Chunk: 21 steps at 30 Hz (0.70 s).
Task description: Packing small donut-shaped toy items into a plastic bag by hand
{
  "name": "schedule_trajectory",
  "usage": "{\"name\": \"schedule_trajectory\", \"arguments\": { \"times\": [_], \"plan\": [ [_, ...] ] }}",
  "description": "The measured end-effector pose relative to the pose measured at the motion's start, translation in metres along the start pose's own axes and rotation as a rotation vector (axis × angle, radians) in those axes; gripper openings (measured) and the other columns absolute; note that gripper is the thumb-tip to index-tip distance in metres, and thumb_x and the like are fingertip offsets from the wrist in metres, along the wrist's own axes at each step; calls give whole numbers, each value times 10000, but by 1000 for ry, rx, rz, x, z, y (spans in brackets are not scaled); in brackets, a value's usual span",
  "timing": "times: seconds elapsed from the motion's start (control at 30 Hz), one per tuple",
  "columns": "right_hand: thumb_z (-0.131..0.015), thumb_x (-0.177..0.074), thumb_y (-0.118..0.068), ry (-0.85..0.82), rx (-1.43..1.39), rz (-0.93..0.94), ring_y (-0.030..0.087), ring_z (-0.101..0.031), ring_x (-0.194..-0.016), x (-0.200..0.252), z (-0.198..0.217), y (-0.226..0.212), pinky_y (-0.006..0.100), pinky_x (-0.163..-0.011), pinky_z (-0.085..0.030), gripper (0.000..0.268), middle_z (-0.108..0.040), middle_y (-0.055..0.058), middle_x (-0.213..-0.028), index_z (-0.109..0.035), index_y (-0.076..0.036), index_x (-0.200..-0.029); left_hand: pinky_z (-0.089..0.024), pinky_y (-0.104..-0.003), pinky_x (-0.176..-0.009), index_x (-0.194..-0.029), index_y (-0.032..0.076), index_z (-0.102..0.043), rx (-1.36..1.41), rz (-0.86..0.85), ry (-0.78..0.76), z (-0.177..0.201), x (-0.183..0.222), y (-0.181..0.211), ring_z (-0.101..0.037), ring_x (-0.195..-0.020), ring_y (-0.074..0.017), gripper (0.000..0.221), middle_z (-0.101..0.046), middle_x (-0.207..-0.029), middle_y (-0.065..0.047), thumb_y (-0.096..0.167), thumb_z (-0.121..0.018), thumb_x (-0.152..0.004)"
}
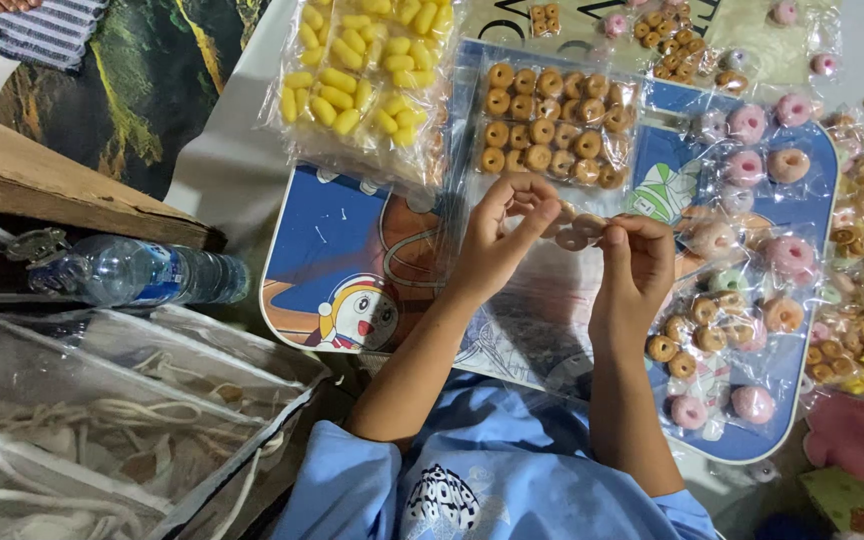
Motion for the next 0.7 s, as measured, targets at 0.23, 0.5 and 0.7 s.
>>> {"name": "schedule_trajectory", "arguments": {
  "times": [0.23, 0.5, 0.7],
  "plan": [
    [-631, -1072, -94, -24, -20, 16, 173, -625, -900, 3, -9, -10, 340, -877, -531, 157, -623, 140, -982, -571, 39, -1132, -542, -345, -880, -1034, 102, -697, -64, -16, 8, 1, 2, -3, -656, -914, -149, 196, -679, -911, -42, 287, -743, -984],
    [-630, -1075, -71, -18, -34, 12, 191, -639, -886, 0, 3, -1, 339, -836, -537, 135, -627, 153, -944, -569, 48, -1098, -528, -362, -899, -1086, 129, -695, -48, 23, -43, -5, 3, -4, -663, -939, -160, 264, -695, -961, -41, 366, -741, -979],
    [-611, -1081, -45, -16, -69, -27, 223, -679, -942, -4, 21, 28, 330, -815, -581, 145, -631, 148, -1030, -562, 30, -1194, -541, -350, -878, -1173, 129, -678, -6, 66, -83, -11, 5, -9, -691, -940, -145, 322, -713, -1013, -40, 360, -767, -966]
  ]
}}
Point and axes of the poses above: each hand's wrist, its own x-axis away from the middle knuckle, its own z-axis out of the back of the hand, y = z × x, the point moved 10 cm from there along -x, towards the middle knuckle
